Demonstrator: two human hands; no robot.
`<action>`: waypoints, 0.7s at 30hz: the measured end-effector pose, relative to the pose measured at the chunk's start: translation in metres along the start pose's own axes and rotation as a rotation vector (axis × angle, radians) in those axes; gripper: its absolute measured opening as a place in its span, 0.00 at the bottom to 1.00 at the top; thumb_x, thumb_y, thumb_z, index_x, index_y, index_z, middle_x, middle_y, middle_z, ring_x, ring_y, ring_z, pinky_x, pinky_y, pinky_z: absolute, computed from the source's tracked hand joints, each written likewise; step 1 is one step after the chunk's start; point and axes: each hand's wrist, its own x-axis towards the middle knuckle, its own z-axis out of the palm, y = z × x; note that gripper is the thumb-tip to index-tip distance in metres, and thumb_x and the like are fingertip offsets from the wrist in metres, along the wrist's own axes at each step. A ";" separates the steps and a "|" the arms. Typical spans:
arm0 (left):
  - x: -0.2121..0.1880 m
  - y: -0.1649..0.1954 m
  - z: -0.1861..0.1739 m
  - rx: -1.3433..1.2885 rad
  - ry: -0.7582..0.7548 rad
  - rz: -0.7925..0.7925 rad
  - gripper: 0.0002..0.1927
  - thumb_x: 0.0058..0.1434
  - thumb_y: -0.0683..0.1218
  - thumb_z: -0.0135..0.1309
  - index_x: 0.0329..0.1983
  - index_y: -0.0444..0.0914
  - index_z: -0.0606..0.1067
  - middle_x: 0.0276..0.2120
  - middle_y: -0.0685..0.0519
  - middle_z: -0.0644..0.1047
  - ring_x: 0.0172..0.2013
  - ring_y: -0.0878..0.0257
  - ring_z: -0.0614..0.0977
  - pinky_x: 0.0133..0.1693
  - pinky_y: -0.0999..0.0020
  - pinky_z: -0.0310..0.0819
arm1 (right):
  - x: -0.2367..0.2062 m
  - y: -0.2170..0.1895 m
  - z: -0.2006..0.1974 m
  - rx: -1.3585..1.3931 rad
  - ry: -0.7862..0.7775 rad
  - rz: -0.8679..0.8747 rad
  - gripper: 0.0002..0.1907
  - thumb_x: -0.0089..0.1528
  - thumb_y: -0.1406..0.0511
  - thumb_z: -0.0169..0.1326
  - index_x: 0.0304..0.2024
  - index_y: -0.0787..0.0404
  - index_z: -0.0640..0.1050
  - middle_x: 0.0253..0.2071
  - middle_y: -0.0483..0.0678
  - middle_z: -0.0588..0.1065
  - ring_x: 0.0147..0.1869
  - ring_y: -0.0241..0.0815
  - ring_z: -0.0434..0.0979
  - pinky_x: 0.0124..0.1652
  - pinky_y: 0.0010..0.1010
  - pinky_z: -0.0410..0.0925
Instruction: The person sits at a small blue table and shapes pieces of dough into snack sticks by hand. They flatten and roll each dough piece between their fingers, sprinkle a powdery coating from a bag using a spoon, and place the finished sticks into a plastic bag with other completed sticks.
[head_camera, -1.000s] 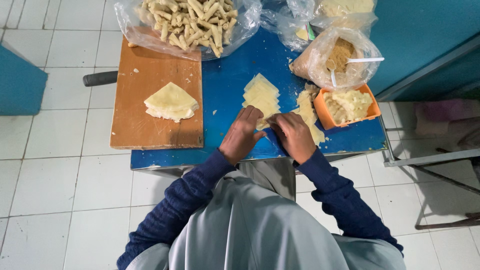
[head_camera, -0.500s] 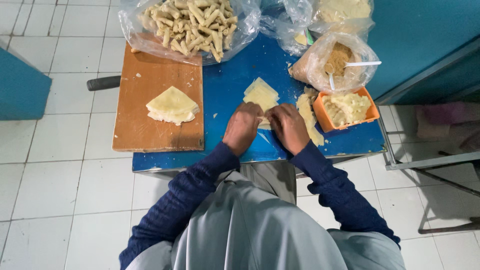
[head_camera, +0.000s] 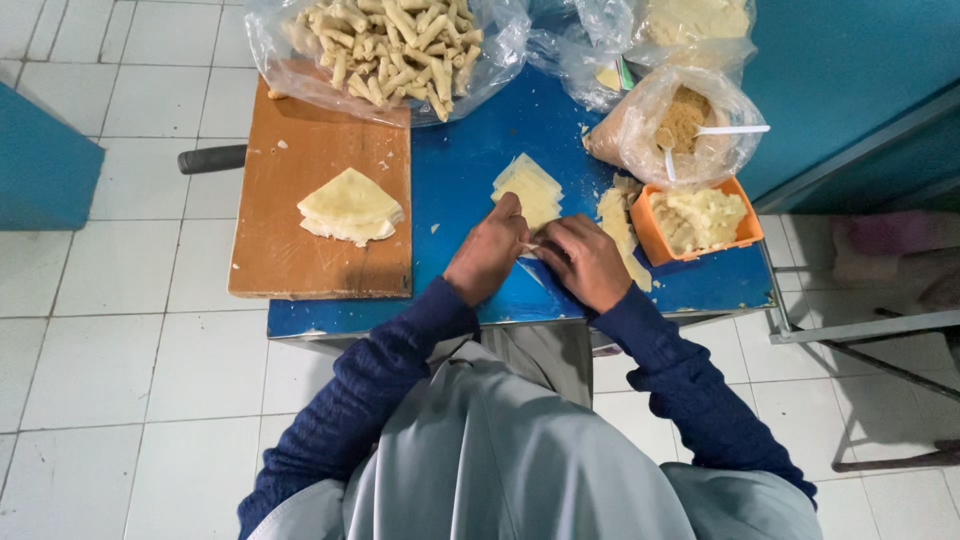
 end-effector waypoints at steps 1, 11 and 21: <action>0.001 -0.001 -0.001 -0.009 -0.008 0.012 0.07 0.57 0.34 0.57 0.33 0.34 0.71 0.43 0.44 0.70 0.45 0.44 0.77 0.44 0.54 0.73 | 0.000 0.002 0.000 -0.005 0.004 -0.009 0.08 0.60 0.67 0.64 0.40 0.63 0.80 0.38 0.51 0.77 0.44 0.53 0.76 0.42 0.41 0.70; 0.010 -0.005 -0.003 0.125 0.031 0.119 0.02 0.60 0.36 0.49 0.33 0.34 0.69 0.41 0.43 0.70 0.44 0.42 0.76 0.43 0.53 0.73 | -0.003 0.008 0.012 -0.094 0.054 -0.020 0.09 0.61 0.70 0.60 0.44 0.65 0.80 0.42 0.54 0.75 0.49 0.57 0.74 0.47 0.43 0.69; -0.025 0.026 0.000 0.294 0.166 -0.022 0.13 0.59 0.33 0.45 0.48 0.30 0.71 0.48 0.42 0.70 0.50 0.45 0.77 0.44 0.54 0.76 | -0.014 -0.021 0.016 -0.461 0.067 0.026 0.17 0.63 0.68 0.52 0.55 0.56 0.80 0.56 0.47 0.71 0.57 0.49 0.68 0.51 0.40 0.65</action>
